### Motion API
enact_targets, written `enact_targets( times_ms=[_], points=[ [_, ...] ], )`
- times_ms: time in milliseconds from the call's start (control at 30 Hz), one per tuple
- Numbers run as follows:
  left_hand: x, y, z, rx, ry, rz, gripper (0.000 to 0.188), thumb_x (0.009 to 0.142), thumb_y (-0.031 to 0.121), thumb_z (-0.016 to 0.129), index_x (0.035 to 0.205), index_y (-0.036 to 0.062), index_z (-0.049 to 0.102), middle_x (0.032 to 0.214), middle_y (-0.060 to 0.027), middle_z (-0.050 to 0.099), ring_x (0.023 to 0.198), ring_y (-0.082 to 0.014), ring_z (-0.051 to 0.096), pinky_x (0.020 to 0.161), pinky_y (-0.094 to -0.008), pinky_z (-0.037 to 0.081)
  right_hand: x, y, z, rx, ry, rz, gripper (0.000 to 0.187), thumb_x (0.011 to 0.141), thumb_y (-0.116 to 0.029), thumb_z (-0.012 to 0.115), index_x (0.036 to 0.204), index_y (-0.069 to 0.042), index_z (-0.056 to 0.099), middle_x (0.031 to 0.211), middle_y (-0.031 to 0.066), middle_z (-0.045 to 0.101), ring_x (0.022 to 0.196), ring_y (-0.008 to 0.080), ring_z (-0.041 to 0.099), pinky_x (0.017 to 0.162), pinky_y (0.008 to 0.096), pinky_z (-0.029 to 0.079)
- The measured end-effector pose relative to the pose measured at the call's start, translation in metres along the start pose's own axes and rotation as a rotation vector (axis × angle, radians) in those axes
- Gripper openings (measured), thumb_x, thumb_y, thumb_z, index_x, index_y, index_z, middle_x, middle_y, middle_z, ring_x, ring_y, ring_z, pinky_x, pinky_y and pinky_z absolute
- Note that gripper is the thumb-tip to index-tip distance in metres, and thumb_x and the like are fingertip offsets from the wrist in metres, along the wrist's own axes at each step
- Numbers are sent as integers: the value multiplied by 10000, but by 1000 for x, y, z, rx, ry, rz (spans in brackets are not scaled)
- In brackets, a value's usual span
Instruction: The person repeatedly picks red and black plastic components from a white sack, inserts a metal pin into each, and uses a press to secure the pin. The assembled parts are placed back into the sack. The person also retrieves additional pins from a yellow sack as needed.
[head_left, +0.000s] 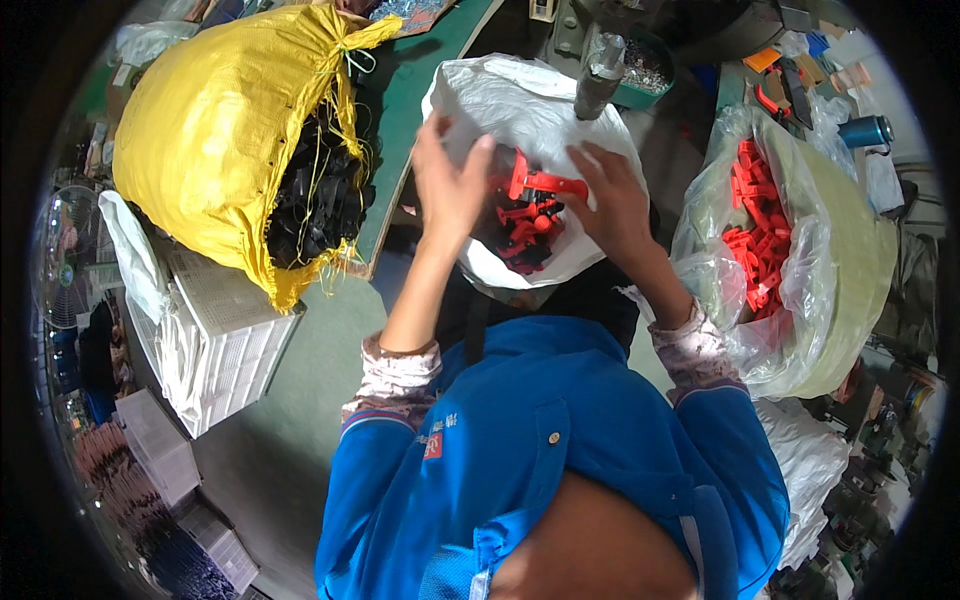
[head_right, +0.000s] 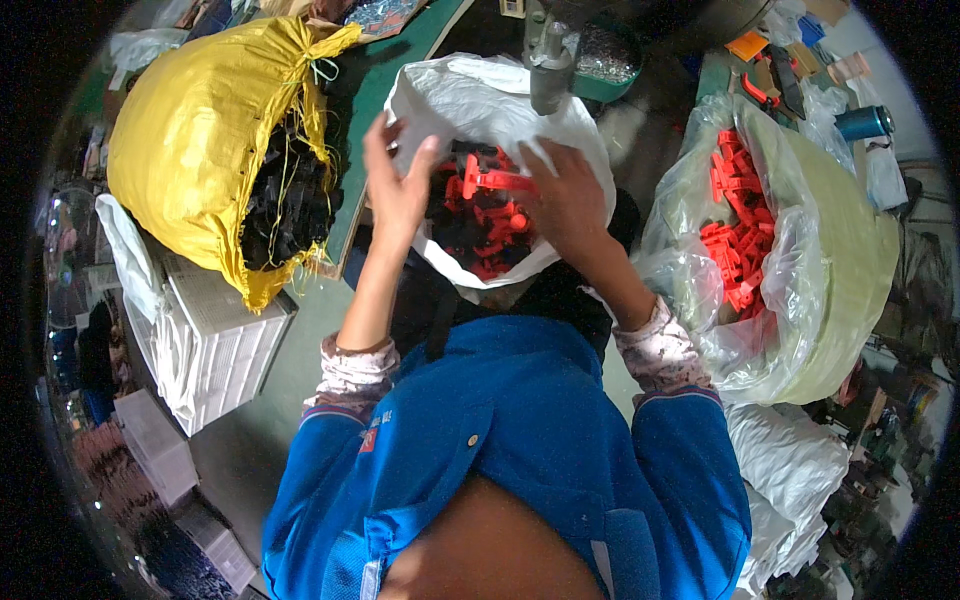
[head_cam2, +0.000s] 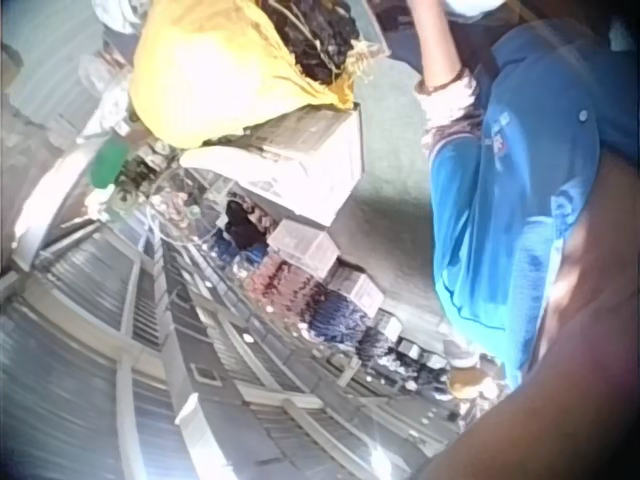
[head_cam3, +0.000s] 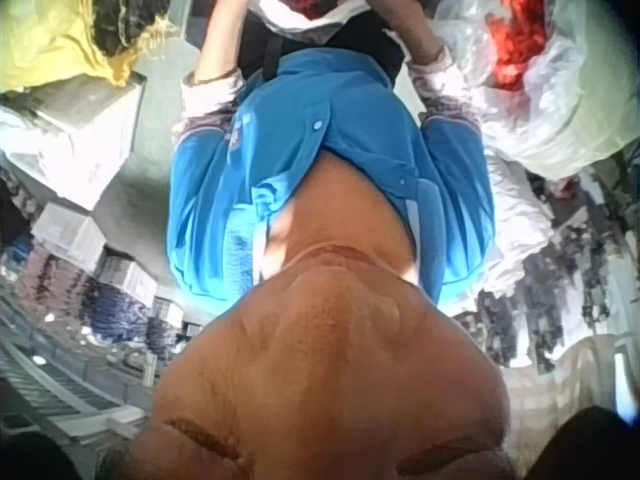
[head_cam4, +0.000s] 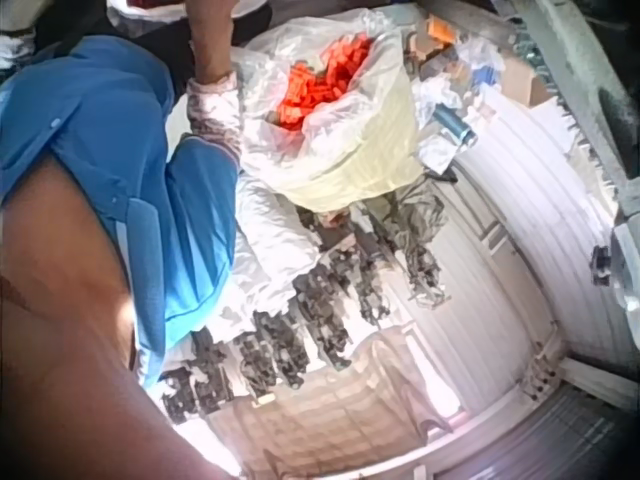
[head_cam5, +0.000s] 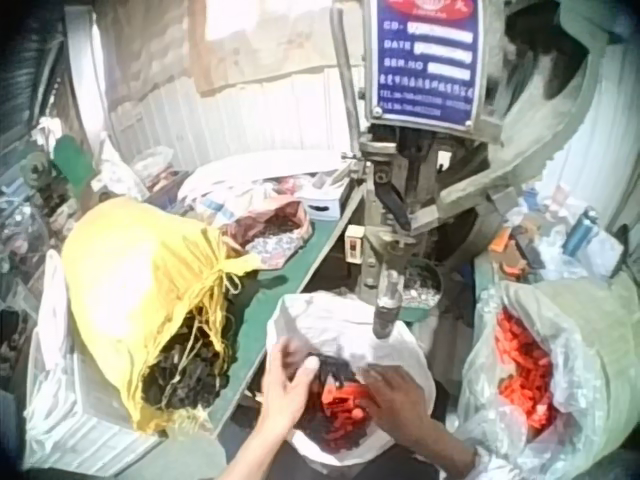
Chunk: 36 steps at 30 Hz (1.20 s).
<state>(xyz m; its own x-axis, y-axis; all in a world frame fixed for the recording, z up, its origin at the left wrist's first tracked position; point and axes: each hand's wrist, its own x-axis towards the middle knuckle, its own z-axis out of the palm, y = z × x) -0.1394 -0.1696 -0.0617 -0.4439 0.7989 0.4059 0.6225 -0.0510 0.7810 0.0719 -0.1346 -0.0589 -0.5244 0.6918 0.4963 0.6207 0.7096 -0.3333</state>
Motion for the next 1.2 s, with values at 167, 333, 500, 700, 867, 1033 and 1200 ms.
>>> enact_targets(
  times_ms=[167, 333, 500, 700, 867, 1033, 1200],
  points=[
    [-7, -16, -22, 165, -21, -201, 782, 754, 229, 717, 1361, -28, 296, 1118, -229, 552, 991, -323, 548, 874, -402, 437, -28, 53, -16, -209, 58, 436, 510, 804, -291, 673, 1189, 1, 511, 1142, 221, 557, 984, 410, 544, 823, 452, 462],
    [-13, -43, -30, -109, -59, -420, 392, 797, 47, 625, 1175, 12, 530, 825, -106, 615, 677, -154, 581, 639, -296, 482, -41, 70, -15, 220, -226, 734, 310, 822, -243, 623, 938, 39, 569, 844, 267, 593, 771, 453, 582, 671, 477, 459],
    [-3, -25, -33, 83, 180, -132, 422, 807, 21, 602, 1216, 7, 498, 919, -108, 596, 819, -190, 555, 769, -322, 456, -15, 43, -18, 404, -195, 667, 197, 818, -173, 602, 820, 21, 567, 757, 254, 565, 742, 432, 575, 616, 452, 434],
    [46, 55, 11, -213, -13, 44, 206, 811, 74, 661, 1012, 29, 673, 952, -95, 649, 965, -219, 545, 891, -315, 412, -7, 62, -31, 245, -376, 486, 254, 834, -266, 606, 845, -16, 566, 752, 215, 599, 746, 419, 586, 626, 471, 451],
    [93, 138, 79, -203, -162, 274, 297, 777, 125, 704, 1065, 59, 680, 1019, -96, 653, 1007, -238, 523, 940, -338, 390, 16, 98, -110, -1, -529, 414, 303, 853, -355, 568, 925, -62, 588, 824, 190, 645, 818, 413, 615, 709, 495, 493],
    [120, 173, 128, -188, -183, 340, 308, 779, 144, 712, 1078, 71, 684, 1005, -94, 660, 1024, -224, 510, 948, -342, 382, 69, 201, -222, -217, -136, 347, 158, 827, -168, 586, 886, -35, 648, 803, 221, 624, 778, 397, 614, 715, 449, 510],
    [132, 193, 159, -179, -219, 307, 264, 801, 147, 710, 1056, 81, 698, 1033, -104, 666, 995, -204, 544, 932, -318, 403, 103, 396, -259, -355, -86, 565, 149, 795, -101, 591, 875, 5, 659, 804, 245, 627, 763, 340, 665, 679, 405, 511]
  ],
)
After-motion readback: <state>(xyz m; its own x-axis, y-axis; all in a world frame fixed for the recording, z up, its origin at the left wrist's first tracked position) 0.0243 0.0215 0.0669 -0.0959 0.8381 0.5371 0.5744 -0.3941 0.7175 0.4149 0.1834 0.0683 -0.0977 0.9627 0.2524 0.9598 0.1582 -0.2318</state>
